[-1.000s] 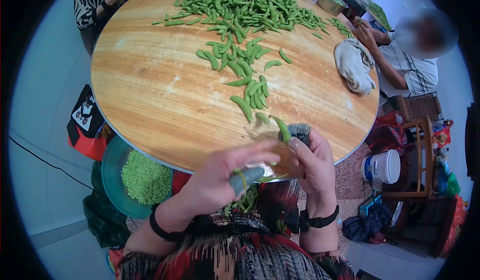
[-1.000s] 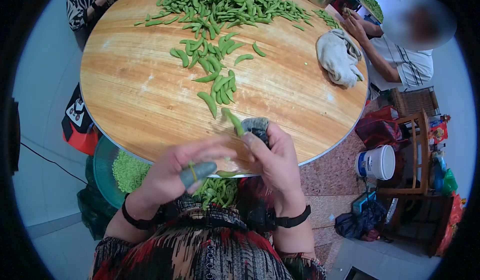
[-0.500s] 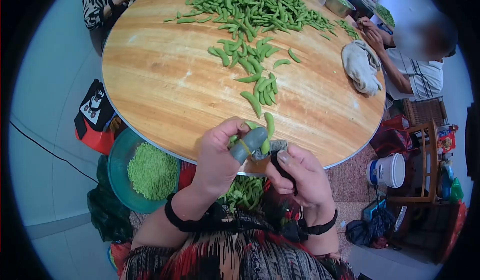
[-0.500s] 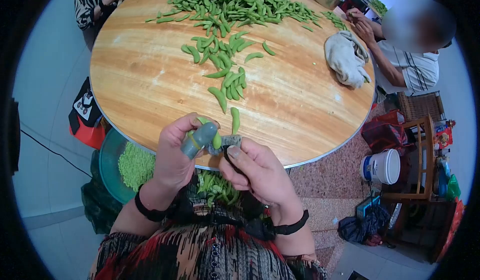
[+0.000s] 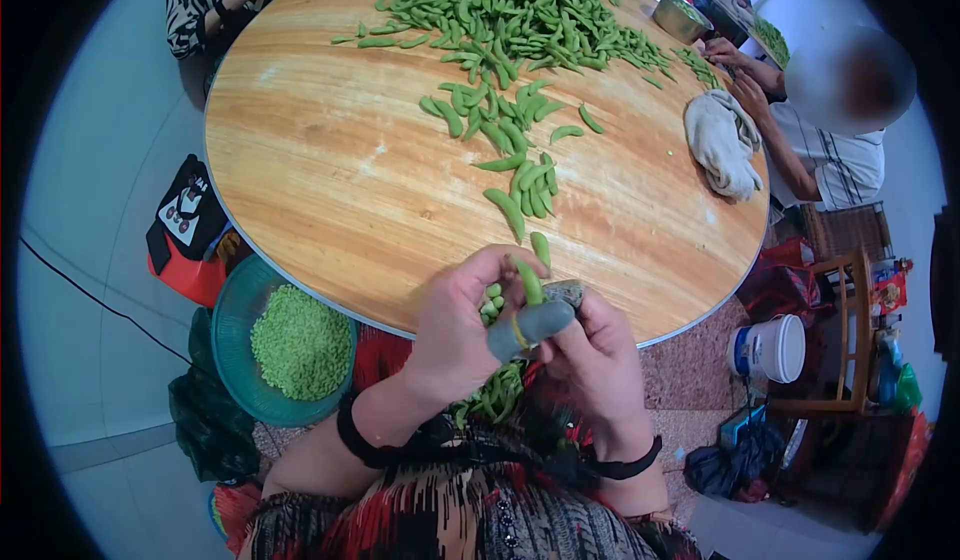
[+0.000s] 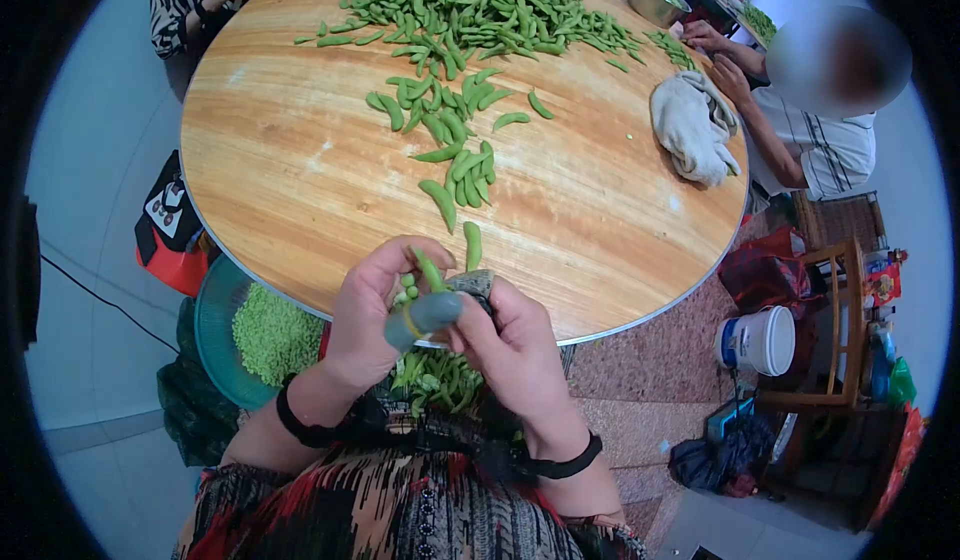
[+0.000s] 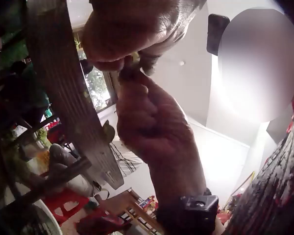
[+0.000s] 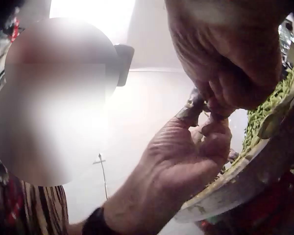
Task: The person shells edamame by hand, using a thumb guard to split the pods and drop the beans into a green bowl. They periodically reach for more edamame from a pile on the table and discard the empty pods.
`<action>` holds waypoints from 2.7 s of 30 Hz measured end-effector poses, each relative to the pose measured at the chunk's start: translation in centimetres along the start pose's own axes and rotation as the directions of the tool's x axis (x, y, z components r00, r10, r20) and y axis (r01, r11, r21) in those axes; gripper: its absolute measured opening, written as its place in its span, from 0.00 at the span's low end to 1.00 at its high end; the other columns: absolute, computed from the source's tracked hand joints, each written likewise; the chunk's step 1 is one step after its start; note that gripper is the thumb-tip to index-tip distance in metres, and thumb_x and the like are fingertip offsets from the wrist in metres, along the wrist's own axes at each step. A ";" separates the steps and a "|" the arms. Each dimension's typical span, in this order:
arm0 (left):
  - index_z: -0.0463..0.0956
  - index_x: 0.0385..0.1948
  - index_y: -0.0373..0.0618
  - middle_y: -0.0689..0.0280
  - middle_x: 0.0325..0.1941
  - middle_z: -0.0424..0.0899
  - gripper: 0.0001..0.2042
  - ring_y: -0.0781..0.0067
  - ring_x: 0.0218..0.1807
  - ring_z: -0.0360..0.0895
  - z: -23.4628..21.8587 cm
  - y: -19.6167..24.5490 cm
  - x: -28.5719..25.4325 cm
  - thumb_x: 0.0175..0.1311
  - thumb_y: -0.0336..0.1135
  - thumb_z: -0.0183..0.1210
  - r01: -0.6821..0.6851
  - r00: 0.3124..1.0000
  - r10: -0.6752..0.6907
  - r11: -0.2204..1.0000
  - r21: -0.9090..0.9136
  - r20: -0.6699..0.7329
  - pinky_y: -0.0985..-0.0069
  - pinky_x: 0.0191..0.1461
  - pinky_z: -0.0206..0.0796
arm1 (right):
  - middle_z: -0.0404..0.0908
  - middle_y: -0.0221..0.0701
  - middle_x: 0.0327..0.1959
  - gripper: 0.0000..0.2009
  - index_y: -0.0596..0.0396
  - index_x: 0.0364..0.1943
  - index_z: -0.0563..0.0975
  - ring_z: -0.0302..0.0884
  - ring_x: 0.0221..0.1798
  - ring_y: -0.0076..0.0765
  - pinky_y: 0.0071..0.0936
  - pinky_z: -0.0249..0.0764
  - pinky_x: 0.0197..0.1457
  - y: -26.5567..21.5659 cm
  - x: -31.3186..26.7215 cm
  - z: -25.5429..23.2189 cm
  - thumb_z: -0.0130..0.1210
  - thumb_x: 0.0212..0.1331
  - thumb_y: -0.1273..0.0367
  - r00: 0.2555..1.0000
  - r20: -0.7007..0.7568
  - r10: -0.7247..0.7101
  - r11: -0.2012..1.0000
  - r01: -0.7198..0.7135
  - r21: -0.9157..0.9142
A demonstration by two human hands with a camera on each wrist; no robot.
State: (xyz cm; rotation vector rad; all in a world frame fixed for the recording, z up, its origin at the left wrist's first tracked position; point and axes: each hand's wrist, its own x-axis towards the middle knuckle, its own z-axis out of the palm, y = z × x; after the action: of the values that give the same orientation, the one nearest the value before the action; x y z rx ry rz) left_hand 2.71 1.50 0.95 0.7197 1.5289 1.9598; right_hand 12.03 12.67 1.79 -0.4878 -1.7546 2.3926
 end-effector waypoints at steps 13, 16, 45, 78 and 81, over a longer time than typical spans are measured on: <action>0.73 0.42 0.36 0.68 0.36 0.78 0.11 0.84 0.33 0.72 -1.7 -1.3 0.8 0.56 0.20 0.51 0.160 0.987 -0.161 0.975 -0.151 0.008 0.90 0.32 0.63 | 0.74 0.27 0.17 0.09 0.61 0.33 0.76 0.69 0.17 0.25 0.23 0.64 0.22 -1.2 1.2 -1.6 0.49 0.61 0.68 0.989 -0.061 -0.132 0.865 0.085 -0.495; 0.73 0.44 0.35 0.63 0.37 0.78 0.13 0.86 0.28 0.67 -2.7 -1.6 1.1 0.57 0.20 0.48 0.173 0.981 -0.194 0.910 -0.378 -0.016 0.91 0.25 0.54 | 0.73 0.37 0.17 0.05 0.57 0.33 0.75 0.74 0.21 0.38 0.31 0.69 0.27 -3.2 2.6 -3.3 0.51 0.56 0.71 0.922 0.090 -0.376 0.276 0.203 -0.939; 0.77 0.42 0.37 0.65 0.35 0.83 0.14 0.85 0.26 0.72 -1.3 2.2 -1.8 0.51 0.25 0.61 -0.068 0.961 0.045 0.995 0.075 0.274 0.85 0.31 0.61 | 0.71 0.21 0.22 0.08 0.60 0.37 0.74 0.61 0.20 0.12 0.12 0.58 0.22 -3.8 -0.6 -2.3 0.53 0.58 0.70 0.966 -0.118 -0.229 0.966 0.211 -0.146; 0.76 0.35 0.40 0.69 0.30 0.78 0.06 0.86 0.31 0.71 -1.7 0.5 -0.4 0.56 0.26 0.56 0.066 0.995 -0.069 0.997 -0.038 -0.066 0.87 0.34 0.63 | 0.66 0.22 0.19 0.09 0.57 0.34 0.70 0.52 0.17 0.11 0.11 0.48 0.17 -1.7 0.0 0.0 0.40 0.67 0.67 0.966 0.162 0.200 0.979 -0.204 0.006; 0.76 0.34 0.40 0.69 0.32 0.77 0.05 0.85 0.31 0.72 -1.1 0.1 -0.5 0.55 0.27 0.57 -0.009 1.000 0.007 0.995 -0.101 -0.021 0.87 0.32 0.63 | 0.66 0.22 0.19 0.08 0.57 0.36 0.71 0.53 0.17 0.11 0.11 0.48 0.17 -1.5 -0.3 0.0 0.41 0.66 0.68 0.981 0.135 0.137 0.990 -0.132 -0.043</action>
State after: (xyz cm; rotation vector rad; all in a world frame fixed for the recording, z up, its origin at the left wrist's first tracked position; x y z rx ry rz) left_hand 2.33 0.36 0.75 0.6664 1.4295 2.0403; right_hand 12.15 13.07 3.29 -0.4704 -1.8789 2.5484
